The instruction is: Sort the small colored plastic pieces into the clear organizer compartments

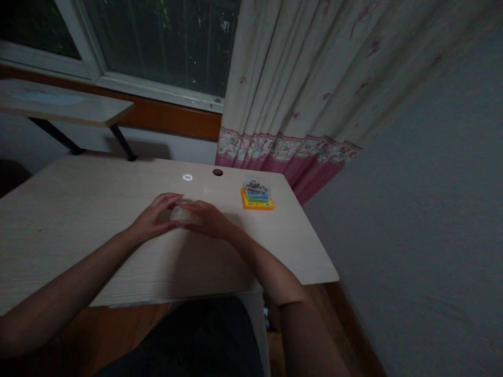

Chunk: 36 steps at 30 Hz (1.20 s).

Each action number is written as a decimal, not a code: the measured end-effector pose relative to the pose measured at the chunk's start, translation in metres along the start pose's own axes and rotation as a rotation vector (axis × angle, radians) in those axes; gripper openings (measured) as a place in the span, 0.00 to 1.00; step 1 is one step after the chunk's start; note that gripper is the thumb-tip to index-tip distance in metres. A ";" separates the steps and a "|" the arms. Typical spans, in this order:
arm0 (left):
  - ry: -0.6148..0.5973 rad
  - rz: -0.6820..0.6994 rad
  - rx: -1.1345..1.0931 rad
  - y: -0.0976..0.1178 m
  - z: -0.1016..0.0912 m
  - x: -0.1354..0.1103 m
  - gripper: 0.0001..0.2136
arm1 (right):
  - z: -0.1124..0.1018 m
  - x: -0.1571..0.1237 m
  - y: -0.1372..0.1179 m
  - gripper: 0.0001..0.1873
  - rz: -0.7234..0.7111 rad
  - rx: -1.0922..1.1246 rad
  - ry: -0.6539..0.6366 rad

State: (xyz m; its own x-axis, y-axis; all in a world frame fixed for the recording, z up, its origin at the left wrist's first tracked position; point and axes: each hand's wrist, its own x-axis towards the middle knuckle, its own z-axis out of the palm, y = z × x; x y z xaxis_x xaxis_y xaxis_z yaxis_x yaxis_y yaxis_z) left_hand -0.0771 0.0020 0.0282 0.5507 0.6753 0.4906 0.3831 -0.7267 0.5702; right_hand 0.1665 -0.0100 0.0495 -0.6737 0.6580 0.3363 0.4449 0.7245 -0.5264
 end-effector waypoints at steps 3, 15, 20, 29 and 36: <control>0.031 0.032 0.033 0.003 -0.001 0.001 0.29 | -0.025 -0.009 0.001 0.33 0.005 -0.061 0.065; 0.071 0.032 0.125 -0.010 0.004 0.002 0.24 | -0.162 -0.068 0.067 0.33 0.317 -0.396 0.452; 0.078 0.011 0.117 -0.012 0.004 0.001 0.23 | -0.173 -0.083 0.098 0.37 0.329 -0.403 0.442; 0.079 0.011 0.111 -0.013 0.004 0.002 0.22 | -0.159 -0.100 0.128 0.35 0.343 -0.318 0.341; 0.085 0.009 0.127 -0.013 0.004 0.002 0.23 | -0.152 -0.096 0.115 0.39 0.383 -0.397 0.461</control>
State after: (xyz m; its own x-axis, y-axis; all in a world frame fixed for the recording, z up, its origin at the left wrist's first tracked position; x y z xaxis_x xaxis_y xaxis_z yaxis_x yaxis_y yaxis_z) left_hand -0.0780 0.0122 0.0197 0.4922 0.6728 0.5523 0.4718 -0.7394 0.4803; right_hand 0.3718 0.0409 0.0753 -0.1491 0.8369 0.5266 0.8402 0.3880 -0.3788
